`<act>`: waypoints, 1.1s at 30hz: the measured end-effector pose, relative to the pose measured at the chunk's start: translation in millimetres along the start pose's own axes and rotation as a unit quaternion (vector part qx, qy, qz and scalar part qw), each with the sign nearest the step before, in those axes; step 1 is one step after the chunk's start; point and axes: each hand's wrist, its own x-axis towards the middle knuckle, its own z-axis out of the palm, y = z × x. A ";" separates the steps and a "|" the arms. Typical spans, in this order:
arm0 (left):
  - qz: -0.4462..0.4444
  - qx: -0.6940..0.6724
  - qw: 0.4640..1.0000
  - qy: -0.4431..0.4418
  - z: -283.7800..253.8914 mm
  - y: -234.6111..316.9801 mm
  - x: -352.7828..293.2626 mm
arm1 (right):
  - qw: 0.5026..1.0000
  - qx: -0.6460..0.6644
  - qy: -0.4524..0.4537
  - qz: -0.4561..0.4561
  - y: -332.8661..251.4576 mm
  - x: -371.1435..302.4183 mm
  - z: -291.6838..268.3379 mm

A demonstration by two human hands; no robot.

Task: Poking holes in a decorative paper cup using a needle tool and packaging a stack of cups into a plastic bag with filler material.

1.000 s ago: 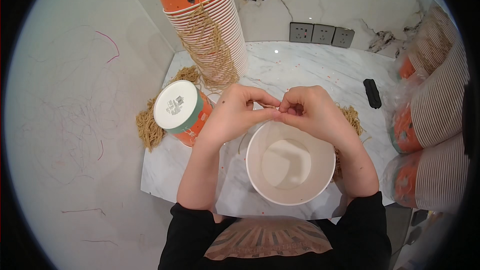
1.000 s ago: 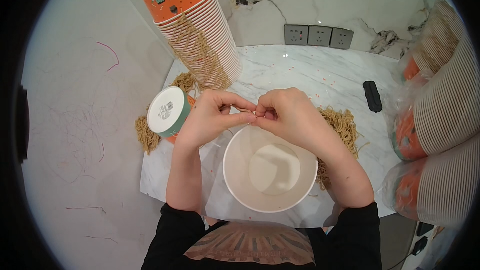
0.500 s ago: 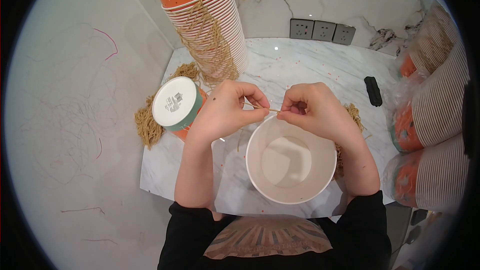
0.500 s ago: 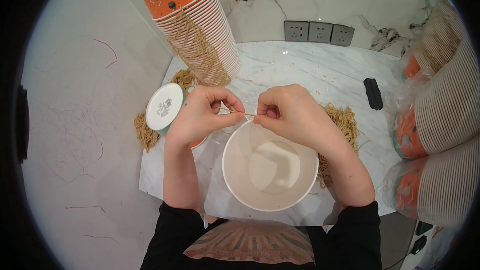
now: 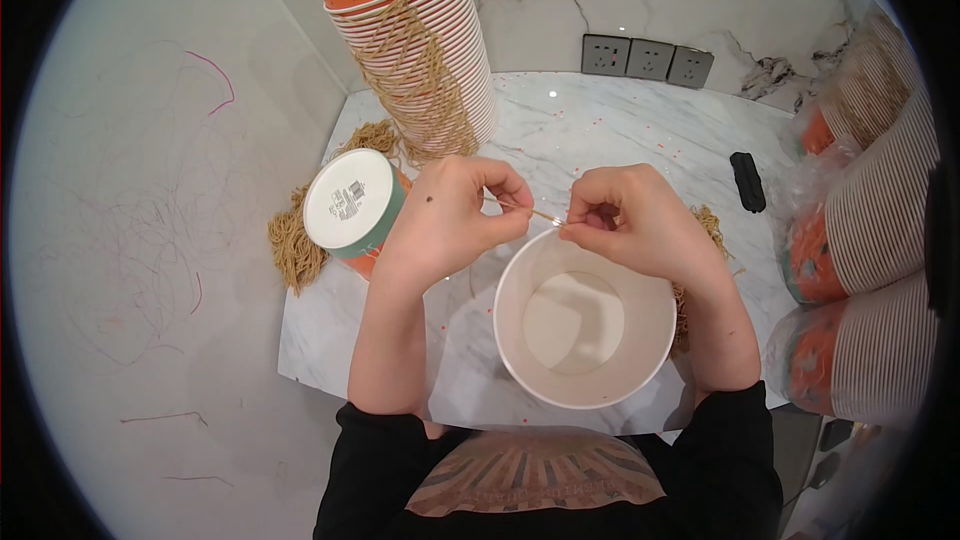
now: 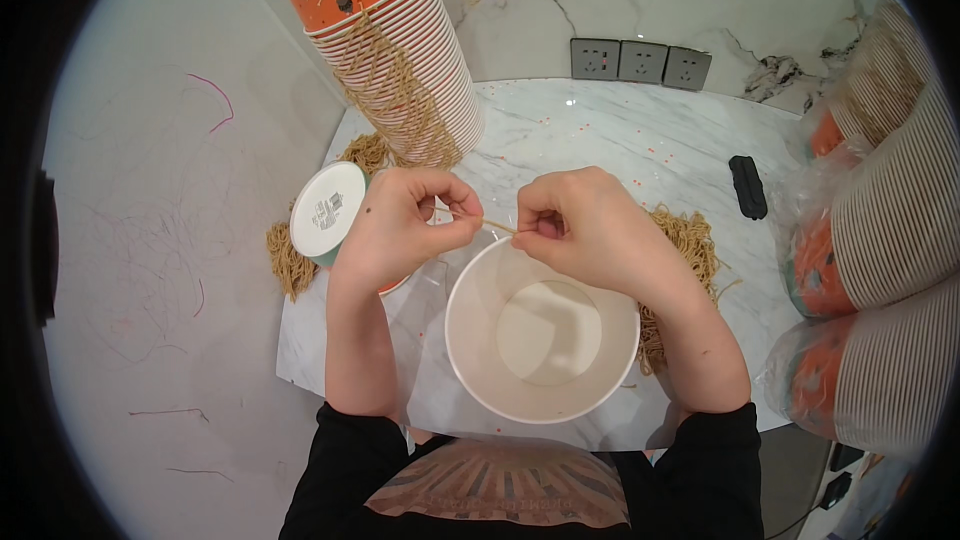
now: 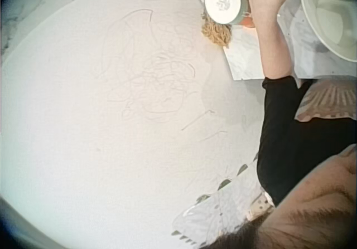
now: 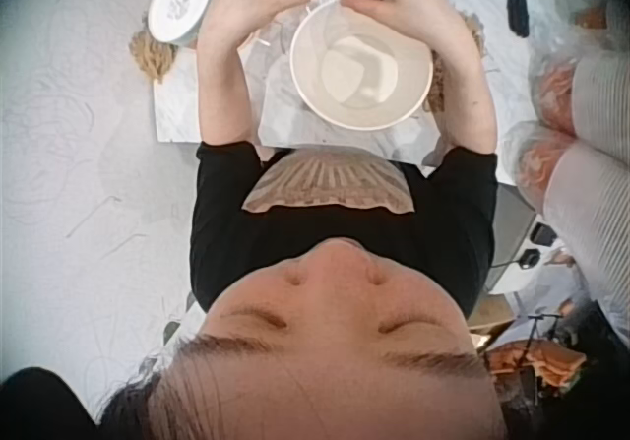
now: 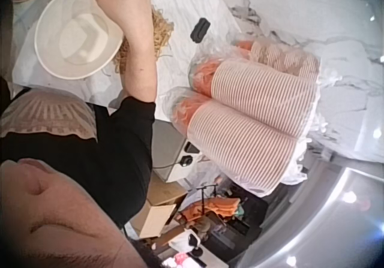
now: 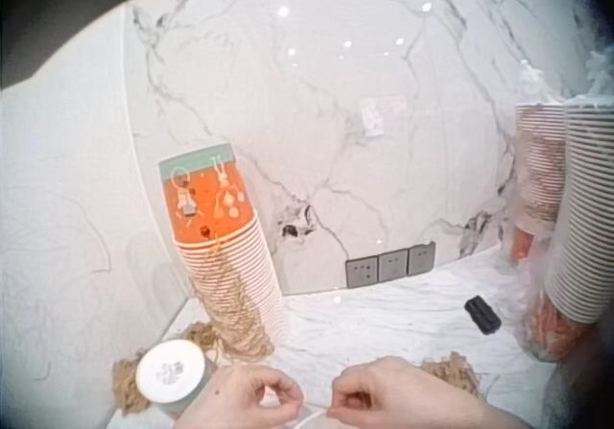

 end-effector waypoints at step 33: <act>0.052 -0.228 0.972 -0.005 14.0 -15.5 6.6 | 0.987 0.131 0.082 -0.046 1.2 4.7 9.9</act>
